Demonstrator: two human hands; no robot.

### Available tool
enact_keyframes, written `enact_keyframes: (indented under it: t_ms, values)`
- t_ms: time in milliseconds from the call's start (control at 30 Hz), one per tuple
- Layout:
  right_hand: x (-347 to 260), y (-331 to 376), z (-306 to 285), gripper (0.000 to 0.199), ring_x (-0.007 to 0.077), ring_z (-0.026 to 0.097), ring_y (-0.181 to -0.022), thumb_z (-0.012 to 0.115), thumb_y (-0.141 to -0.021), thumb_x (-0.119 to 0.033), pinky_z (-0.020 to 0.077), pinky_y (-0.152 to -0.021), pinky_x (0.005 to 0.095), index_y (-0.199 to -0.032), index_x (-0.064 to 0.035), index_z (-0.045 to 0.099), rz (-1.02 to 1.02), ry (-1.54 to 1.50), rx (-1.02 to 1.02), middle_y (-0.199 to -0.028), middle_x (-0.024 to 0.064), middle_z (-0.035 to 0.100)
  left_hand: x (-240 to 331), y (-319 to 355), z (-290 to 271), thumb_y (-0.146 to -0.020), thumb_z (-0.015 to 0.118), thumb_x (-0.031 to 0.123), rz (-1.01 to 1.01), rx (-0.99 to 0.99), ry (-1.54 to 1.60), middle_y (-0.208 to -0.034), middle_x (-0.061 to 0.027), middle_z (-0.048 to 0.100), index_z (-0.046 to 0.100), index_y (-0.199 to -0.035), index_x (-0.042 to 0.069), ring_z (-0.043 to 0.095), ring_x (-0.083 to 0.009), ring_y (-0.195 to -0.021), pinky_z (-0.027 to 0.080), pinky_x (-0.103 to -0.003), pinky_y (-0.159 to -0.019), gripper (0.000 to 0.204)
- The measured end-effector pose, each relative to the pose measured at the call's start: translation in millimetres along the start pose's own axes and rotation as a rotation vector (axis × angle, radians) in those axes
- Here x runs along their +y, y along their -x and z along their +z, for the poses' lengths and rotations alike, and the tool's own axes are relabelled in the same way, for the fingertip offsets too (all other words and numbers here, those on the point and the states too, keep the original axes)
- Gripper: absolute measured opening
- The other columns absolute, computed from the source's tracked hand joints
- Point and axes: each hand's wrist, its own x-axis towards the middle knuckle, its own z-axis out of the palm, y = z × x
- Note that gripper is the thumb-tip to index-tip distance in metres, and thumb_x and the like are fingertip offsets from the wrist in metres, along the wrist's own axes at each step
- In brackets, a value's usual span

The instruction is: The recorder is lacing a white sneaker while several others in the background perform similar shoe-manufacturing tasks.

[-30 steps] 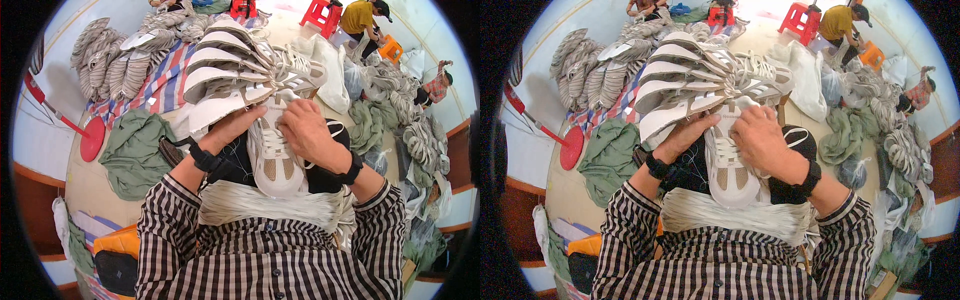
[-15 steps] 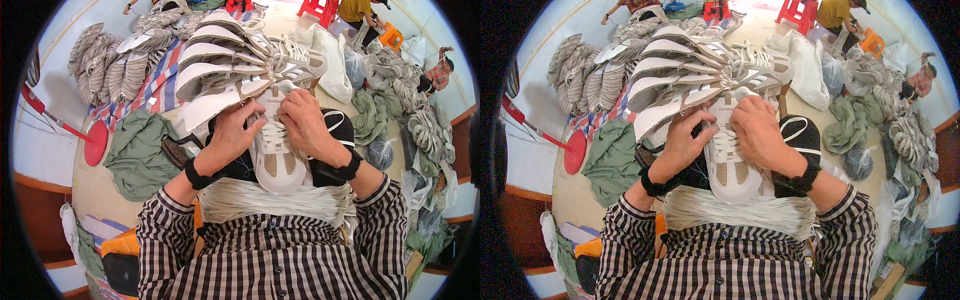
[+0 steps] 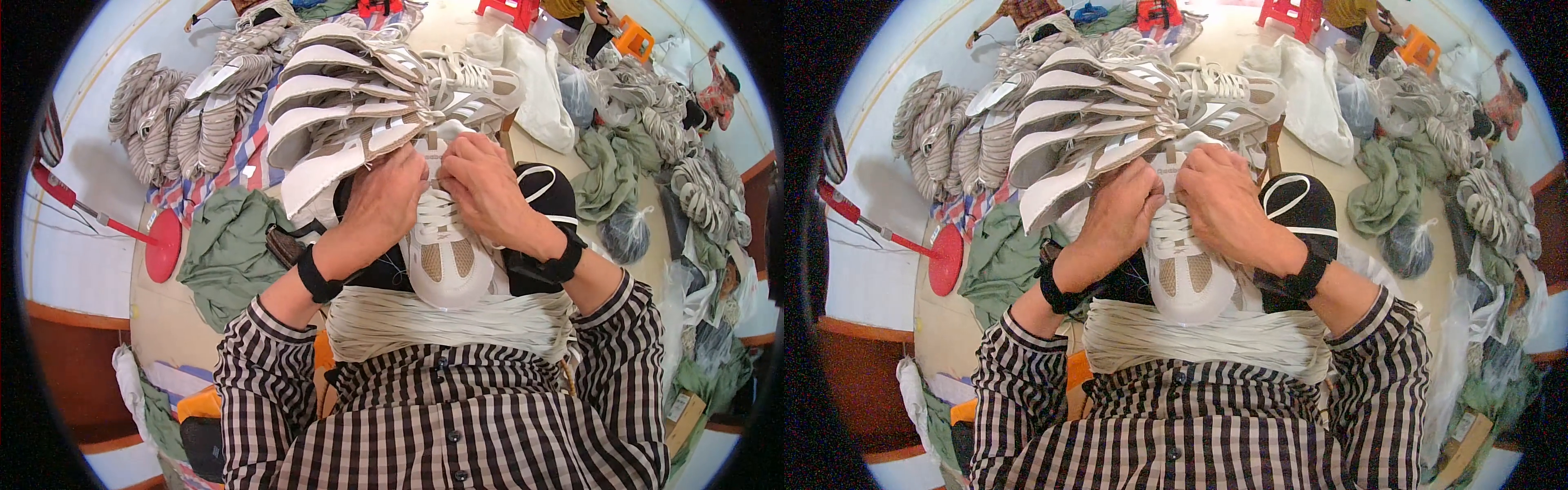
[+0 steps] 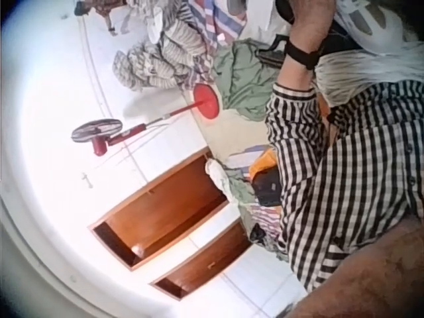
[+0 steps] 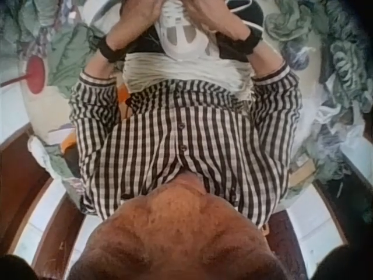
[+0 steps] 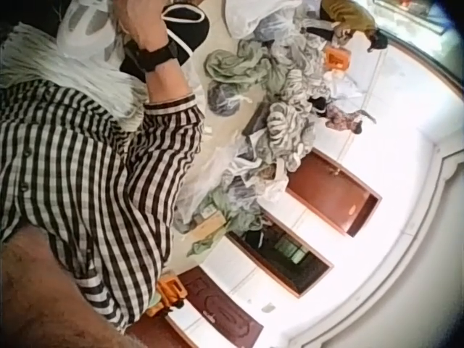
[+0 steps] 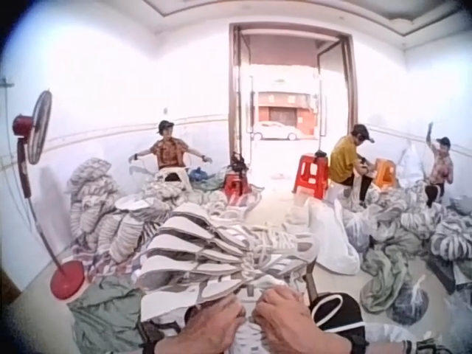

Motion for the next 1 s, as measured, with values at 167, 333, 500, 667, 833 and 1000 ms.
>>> enact_keyframes:
  t_ms: [167,333,500,667,833,1000]
  values:
    - [6.9,-3.9,-13.8,0.011,0.0311,0.050,-0.095,0.062,-0.079,-0.013,0.0404,-0.082,0.0400,-0.080,-0.0024,0.057,0.027,-0.136,-0.015,-0.088,0.0114,0.054,1.9,1.7,-3.1,-0.083,0.055,0.002,0.181,0.035,-0.217,-0.085,-0.0166,0.046,0.045,-0.088,0.001,0.051,-0.0383,-0.083,0.041,-0.045,-0.071,0.011]
    - [16.2,-5.4,-47.2,0.021,0.0181,0.055,-0.091,0.061,-0.086,-0.022,0.0427,-0.083,0.0303,-0.081,-0.0016,0.060,0.239,-0.499,-0.130,-0.098,0.0060,0.063,0.9,47.5,-26.3,-0.083,0.057,0.002,0.012,-0.043,-0.172,-0.087,-0.0176,0.049,0.047,-0.089,0.002,0.051,-0.0383,-0.080,0.042,-0.045,-0.067,0.012]
    - [9.1,1.1,-84.5,0.027,0.0051,0.049,-0.079,0.059,-0.090,-0.025,0.0421,-0.074,0.0228,-0.092,0.0008,0.065,0.436,-0.718,-0.161,-0.082,-0.0034,0.058,-18.2,123.0,-89.4,-0.085,0.056,0.002,-0.194,-0.014,-0.220,-0.079,-0.0163,0.052,0.048,-0.091,0.002,0.054,-0.0351,-0.071,0.044,-0.039,-0.062,0.010]
    - [11.5,0.3,-105.3,0.036,0.0063,0.051,-0.076,0.058,-0.093,-0.033,0.0406,-0.070,0.0236,-0.086,-0.0002,0.069,0.467,-0.794,-0.226,-0.077,-0.0027,0.061,-41.6,180.0,-158.3,-0.089,0.053,0.004,-0.395,0.063,-0.385,-0.074,-0.0122,0.050,0.046,-0.089,0.002,0.052,-0.0242,-0.066,0.043,-0.033,-0.062,0.007]
    - [-3.7,-18.4,-96.4,0.034,0.0082,0.052,-0.072,0.057,-0.092,-0.029,0.0408,-0.066,0.0238,-0.075,-0.0007,0.066,0.335,-0.728,-0.406,-0.076,0.0014,0.063,-91.0,229.3,-209.4,-0.089,0.051,0.004,-0.544,0.164,-0.400,-0.074,-0.0118,0.049,0.045,-0.088,0.002,0.051,-0.0235,-0.066,0.043,-0.033,-0.062,0.006]
    - [-20.8,-45.3,-63.8,0.021,0.0079,0.055,-0.074,0.056,-0.089,-0.020,0.0424,-0.067,0.0242,-0.084,-0.0003,0.062,0.279,-0.700,-0.508,-0.075,0.0020,0.061,-131.4,249.4,-204.8,-0.090,0.051,0.005,-0.596,0.119,-0.411,-0.074,-0.0133,0.049,0.045,-0.087,0.001,0.050,-0.0261,-0.066,0.042,-0.035,-0.062,0.008]
